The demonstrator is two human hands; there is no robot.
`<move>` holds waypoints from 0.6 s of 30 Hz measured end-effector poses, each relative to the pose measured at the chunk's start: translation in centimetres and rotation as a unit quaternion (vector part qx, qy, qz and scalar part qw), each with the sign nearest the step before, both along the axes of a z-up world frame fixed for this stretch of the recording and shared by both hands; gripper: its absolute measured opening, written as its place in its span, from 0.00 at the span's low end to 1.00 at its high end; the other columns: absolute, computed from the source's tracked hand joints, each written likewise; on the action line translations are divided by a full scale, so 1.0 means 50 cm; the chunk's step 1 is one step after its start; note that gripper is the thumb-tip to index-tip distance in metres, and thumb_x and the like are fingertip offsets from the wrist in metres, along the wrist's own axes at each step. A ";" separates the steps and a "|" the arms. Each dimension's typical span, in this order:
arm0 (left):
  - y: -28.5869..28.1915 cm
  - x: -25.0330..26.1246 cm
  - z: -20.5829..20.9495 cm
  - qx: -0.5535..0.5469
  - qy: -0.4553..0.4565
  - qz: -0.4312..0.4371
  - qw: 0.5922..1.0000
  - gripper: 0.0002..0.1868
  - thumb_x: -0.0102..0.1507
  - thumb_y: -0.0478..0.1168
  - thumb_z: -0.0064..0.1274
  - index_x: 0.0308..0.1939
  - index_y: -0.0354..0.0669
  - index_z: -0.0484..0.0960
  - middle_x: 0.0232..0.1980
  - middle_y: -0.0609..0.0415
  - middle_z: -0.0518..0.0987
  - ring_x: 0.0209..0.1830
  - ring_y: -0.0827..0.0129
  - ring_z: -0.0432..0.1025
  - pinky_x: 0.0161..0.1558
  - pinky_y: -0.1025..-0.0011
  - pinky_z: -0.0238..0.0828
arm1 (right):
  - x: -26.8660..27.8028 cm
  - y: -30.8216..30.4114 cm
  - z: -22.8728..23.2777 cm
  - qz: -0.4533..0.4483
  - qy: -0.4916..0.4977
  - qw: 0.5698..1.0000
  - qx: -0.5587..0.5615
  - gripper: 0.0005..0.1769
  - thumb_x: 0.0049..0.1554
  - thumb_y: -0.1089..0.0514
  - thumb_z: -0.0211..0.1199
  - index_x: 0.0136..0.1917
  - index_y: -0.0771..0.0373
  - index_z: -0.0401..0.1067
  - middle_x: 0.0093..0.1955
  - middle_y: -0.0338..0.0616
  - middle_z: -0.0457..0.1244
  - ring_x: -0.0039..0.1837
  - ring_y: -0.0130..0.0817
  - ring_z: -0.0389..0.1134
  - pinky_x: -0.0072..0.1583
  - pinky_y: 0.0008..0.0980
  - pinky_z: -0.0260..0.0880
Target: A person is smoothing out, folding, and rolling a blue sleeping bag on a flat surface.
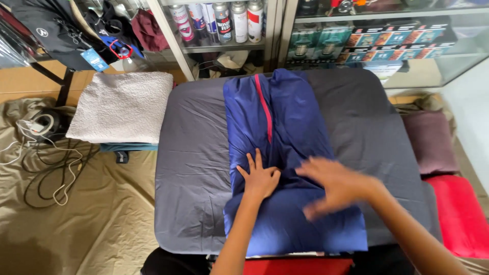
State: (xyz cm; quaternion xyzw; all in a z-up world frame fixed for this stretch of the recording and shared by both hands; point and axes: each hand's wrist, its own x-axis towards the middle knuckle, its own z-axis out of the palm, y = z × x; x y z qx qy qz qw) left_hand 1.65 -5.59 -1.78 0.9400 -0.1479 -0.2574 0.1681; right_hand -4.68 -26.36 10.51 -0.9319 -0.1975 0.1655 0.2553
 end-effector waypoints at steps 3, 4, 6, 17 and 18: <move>0.002 -0.001 0.092 -0.042 0.105 0.033 0.993 0.35 0.65 0.69 0.24 0.66 0.68 0.77 0.86 0.48 0.28 0.85 0.47 0.17 0.72 0.28 0.08 | -0.084 0.019 0.001 0.043 0.272 0.936 -0.217 0.83 0.35 0.17 0.74 0.85 0.39 0.26 0.87 0.49 0.24 0.87 0.50 0.21 0.79 0.66 0.21; -0.001 -0.004 0.105 -0.033 0.105 0.046 0.993 0.38 0.62 0.73 0.26 0.63 0.67 0.80 0.86 0.49 0.29 0.85 0.48 0.18 0.72 0.28 0.10 | -0.097 0.025 0.001 0.017 0.247 0.953 -0.177 0.80 0.34 0.23 0.78 0.84 0.40 0.31 0.86 0.43 0.33 0.85 0.45 0.33 0.78 0.60 0.32; -0.017 -0.003 0.102 -0.026 0.103 0.058 0.993 0.41 0.59 0.77 0.27 0.60 0.67 0.83 0.86 0.51 0.30 0.85 0.49 0.19 0.72 0.27 0.12 | -0.121 0.032 -0.014 -0.012 0.219 0.966 -0.138 0.78 0.32 0.30 0.82 0.84 0.41 0.37 0.84 0.36 0.43 0.82 0.40 0.45 0.76 0.54 0.43; -0.047 0.021 -0.078 0.002 -0.221 0.053 0.974 0.08 0.50 0.51 0.70 0.31 0.63 0.91 0.64 0.48 0.64 0.57 0.45 0.62 0.55 0.47 0.66 | -0.343 0.104 -0.169 -0.097 -0.384 0.849 -0.350 0.79 0.20 0.43 0.74 0.83 0.44 0.43 0.82 0.61 0.46 0.83 0.59 0.46 0.74 0.72 0.49; -0.045 0.023 -0.083 0.002 -0.219 0.051 0.974 0.08 0.50 0.51 0.70 0.31 0.63 0.91 0.64 0.48 0.64 0.57 0.45 0.62 0.55 0.47 0.66 | -0.335 0.090 -0.183 -0.099 -0.382 0.850 -0.350 0.79 0.20 0.43 0.74 0.83 0.44 0.43 0.82 0.61 0.46 0.83 0.59 0.46 0.74 0.72 0.49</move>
